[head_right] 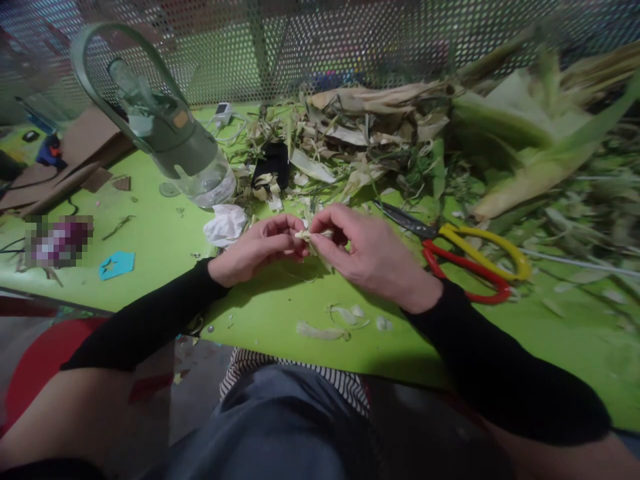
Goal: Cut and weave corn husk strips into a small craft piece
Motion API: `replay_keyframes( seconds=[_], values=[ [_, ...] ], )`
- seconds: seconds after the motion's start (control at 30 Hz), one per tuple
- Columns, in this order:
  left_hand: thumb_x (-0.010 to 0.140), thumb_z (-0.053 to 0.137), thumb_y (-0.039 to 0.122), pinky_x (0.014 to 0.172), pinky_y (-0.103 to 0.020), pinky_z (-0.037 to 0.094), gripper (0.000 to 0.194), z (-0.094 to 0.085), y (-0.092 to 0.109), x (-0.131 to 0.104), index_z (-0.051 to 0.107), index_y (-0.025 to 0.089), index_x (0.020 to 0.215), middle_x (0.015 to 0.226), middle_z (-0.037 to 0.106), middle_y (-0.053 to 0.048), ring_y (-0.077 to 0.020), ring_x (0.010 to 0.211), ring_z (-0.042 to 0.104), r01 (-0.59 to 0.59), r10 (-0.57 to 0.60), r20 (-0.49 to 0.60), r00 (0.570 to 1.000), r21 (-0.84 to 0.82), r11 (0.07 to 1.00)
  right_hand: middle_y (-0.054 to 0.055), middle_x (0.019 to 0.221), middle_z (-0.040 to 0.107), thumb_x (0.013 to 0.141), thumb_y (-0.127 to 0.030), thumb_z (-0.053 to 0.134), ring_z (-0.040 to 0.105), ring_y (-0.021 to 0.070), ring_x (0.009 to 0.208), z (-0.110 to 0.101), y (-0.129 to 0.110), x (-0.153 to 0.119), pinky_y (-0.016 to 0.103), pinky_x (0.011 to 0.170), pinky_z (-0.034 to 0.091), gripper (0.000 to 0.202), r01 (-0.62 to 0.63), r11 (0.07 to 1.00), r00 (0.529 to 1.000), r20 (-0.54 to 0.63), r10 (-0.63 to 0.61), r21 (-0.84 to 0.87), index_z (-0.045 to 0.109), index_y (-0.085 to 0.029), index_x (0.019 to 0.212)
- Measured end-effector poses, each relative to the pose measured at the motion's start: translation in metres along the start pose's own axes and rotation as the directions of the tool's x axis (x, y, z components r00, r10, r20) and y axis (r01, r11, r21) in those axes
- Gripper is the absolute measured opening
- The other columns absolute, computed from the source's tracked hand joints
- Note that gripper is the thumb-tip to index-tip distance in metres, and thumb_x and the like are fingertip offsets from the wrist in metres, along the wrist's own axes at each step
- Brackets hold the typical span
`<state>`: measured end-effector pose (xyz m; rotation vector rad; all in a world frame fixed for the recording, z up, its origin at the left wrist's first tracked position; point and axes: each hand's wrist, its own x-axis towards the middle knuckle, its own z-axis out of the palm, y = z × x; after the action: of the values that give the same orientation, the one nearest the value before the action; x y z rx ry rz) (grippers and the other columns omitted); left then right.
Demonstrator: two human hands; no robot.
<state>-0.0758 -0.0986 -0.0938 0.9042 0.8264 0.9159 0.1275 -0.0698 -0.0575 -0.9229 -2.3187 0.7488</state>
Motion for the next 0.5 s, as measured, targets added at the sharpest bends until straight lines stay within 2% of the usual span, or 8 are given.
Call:
replay_keyframes(
  seconds=[0.13, 0.27, 0.5],
  values=[
    [0.083, 0.077, 0.023, 0.073, -0.024, 0.054, 0.022, 0.001, -0.002, -0.001, 0.059, 0.016, 0.094, 0.084, 0.065, 0.002, -0.0073, 0.070, 0.066, -0.087, 0.091, -0.026, 0.995, 0.145, 0.986, 0.004, 0.080, 0.070, 0.094, -0.031, 0.055, 0.057, 0.0168, 0.060, 0.001, -0.002, 0.000, 0.032, 0.057, 0.043, 0.012, 0.051, 0.993, 0.998, -0.017, -0.053, -0.107, 0.061, -0.023, 0.087],
    [0.082, 0.082, 0.037, 0.070, -0.024, 0.053, 0.033, 0.002, -0.008, -0.001, 0.059, 0.016, 0.093, 0.085, 0.067, 0.001, -0.0088, 0.073, 0.066, -0.172, 0.188, -0.037, 0.982, 0.258, 0.951, 0.003, 0.076, 0.068, 0.094, -0.030, 0.054, 0.055, 0.0169, 0.057, 0.001, -0.003, -0.001, 0.033, 0.056, 0.041, 0.012, 0.014, 0.988, 1.000, -0.009, -0.015, -0.152, 0.059, -0.025, 0.084],
    [0.083, 0.082, 0.044, 0.069, -0.024, 0.054, 0.038, 0.000, -0.012, 0.000, 0.061, 0.015, 0.095, 0.084, 0.070, -0.002, -0.0106, 0.075, 0.067, -0.207, 0.224, -0.020, 0.974, 0.305, 0.930, 0.004, 0.079, 0.069, 0.092, -0.027, 0.055, 0.058, 0.0199, 0.064, 0.000, -0.001, -0.002, 0.035, 0.061, 0.043, 0.011, 0.039, 0.988, 0.999, 0.024, -0.036, -0.149, 0.061, -0.025, 0.083]
  ],
)
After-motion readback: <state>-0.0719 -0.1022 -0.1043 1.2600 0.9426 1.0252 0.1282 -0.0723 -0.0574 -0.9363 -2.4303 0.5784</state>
